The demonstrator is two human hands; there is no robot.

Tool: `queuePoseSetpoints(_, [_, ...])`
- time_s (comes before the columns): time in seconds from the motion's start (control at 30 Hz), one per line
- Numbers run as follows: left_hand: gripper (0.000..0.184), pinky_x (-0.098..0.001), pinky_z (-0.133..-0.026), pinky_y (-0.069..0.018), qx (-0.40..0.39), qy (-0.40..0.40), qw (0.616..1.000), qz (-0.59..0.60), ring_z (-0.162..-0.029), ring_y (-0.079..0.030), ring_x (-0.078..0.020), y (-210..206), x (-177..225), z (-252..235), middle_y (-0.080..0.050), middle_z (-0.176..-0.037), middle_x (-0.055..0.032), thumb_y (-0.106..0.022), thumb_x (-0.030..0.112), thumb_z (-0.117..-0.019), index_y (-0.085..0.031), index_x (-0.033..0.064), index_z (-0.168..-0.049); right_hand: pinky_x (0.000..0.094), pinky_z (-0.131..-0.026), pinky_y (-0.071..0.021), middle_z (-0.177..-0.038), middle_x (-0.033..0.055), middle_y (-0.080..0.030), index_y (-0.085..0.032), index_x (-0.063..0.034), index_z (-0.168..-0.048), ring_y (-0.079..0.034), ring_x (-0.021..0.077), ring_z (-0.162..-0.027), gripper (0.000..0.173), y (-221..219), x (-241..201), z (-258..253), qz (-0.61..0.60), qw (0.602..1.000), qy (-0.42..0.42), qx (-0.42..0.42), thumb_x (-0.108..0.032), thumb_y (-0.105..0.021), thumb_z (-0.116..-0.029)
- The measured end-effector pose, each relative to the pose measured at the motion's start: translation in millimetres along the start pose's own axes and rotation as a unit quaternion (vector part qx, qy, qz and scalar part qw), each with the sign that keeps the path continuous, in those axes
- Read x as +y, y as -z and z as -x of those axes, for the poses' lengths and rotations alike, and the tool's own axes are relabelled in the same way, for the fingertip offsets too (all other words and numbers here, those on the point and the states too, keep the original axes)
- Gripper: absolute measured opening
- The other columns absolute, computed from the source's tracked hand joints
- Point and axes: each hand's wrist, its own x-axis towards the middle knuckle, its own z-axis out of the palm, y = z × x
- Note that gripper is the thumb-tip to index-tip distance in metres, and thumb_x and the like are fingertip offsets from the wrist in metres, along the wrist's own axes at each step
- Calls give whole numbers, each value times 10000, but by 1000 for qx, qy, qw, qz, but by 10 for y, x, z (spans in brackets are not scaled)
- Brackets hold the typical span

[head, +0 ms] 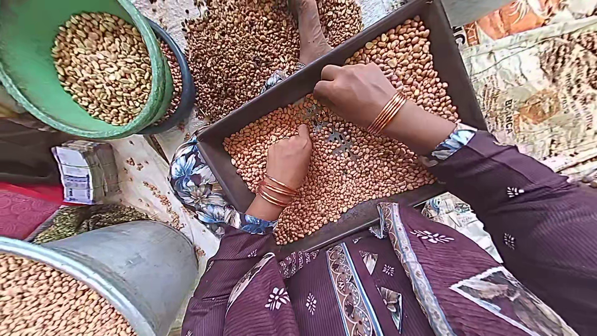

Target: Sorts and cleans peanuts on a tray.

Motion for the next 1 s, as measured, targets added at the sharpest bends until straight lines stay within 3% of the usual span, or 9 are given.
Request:
queuePoseSetpoints(0.13, [281, -560, -633, -540, -19, 2, 995, 99, -720, -691, -393, 107, -95, -111, -668, -775, -188, -541, 224, -1057, -619, 6, -1216, 532, -621, -532, -1032, 216, -646, -649, 15, -1053, -693, 419, -881, 164, -133, -3, -29, 21, 999, 16, 36, -54, -501, -1045])
queuePoseSetpoints(0.23, [202, -356, -498, -452, 1, 6, 959, 284, -512, -524, -188, 152, -287, -132, -556, -647, -61, -530, 210, -1074, -616, 42, -1148, 540, -638, -527, -1067, 222, -645, -644, 30, -1076, -690, 423, -917, 166, -76, -98, -42, 33, 999, -26, 6, -28, -494, -1037])
queuePoseSetpoints(0.43, [92, -123, -441, -330, 29, -54, 740, 670, -454, -377, 30, 145, -460, -214, -435, -582, 124, -487, 124, -1067, -575, 112, -1041, 556, -679, -517, -1133, 249, -629, -624, 47, -1145, -678, 443, -952, 204, -49, -199, -101, 50, 994, -86, -36, -55, -489, -1031])
queuePoseSetpoints(0.53, [88, -127, -451, -357, 47, -49, 752, 656, -457, -403, 23, 133, -472, -233, -454, -590, 118, -499, 127, -1070, -582, 102, -1053, 560, -749, -523, -1071, 226, -633, -636, 41, -1102, -671, 412, -958, 236, -14, -162, -100, -39, 996, -75, -36, -156, -566, -991])
queuePoseSetpoints(0.6, [74, -131, -444, -342, 63, -52, 768, 635, -458, -397, 20, 97, -444, -228, -463, -606, 109, -523, 116, -1059, -589, 84, -1067, 402, -702, -524, -872, 83, -666, -643, -32, -989, -669, 210, -786, 161, -9, -181, -54, -240, 967, -89, 5, -186, -624, -946])
queuePoseSetpoints(0.73, [142, -140, -483, -389, 117, -69, 839, 527, -510, -461, 31, 21, -371, -225, -588, -700, 86, -608, 162, -1030, -633, 61, -1126, 336, -708, -653, -861, 60, -646, -541, -48, -972, -723, 150, -728, 140, 47, -377, 35, -686, 706, -161, -63, -48, -413, -1030])
queuePoseSetpoints(0.83, [163, -130, -516, -417, 172, -80, 864, 467, -552, -496, 47, 13, -395, -223, -638, -753, 68, -648, 165, -1009, -709, 51, -1108, 345, -758, -630, -884, 45, -625, -534, -76, -914, -699, 151, -781, 198, 52, -428, 19, -752, 616, -225, -74, -56, -374, -1027])
queuePoseSetpoints(0.93, [168, -121, -512, -424, 189, -95, 858, 467, -569, -513, 64, 9, -416, -213, -697, -837, 55, -645, 161, -1015, -728, 46, -1105, 322, -742, -642, -885, 53, -662, -576, -42, -975, -722, 145, -766, 167, 80, -384, 63, -730, 651, -194, -69, -74, -438, -1063])
queuePoseSetpoints(1.0, [184, -119, -509, -422, 187, -87, 863, 462, -562, -507, 68, -4, -385, -197, -692, -834, 62, -639, 186, -1022, -728, 57, -1117, 281, -711, -643, -893, 63, -685, -599, -9, -1061, -726, 114, -735, 81, 126, -304, 137, -624, 769, -122, -69, -67, -542, -1057])
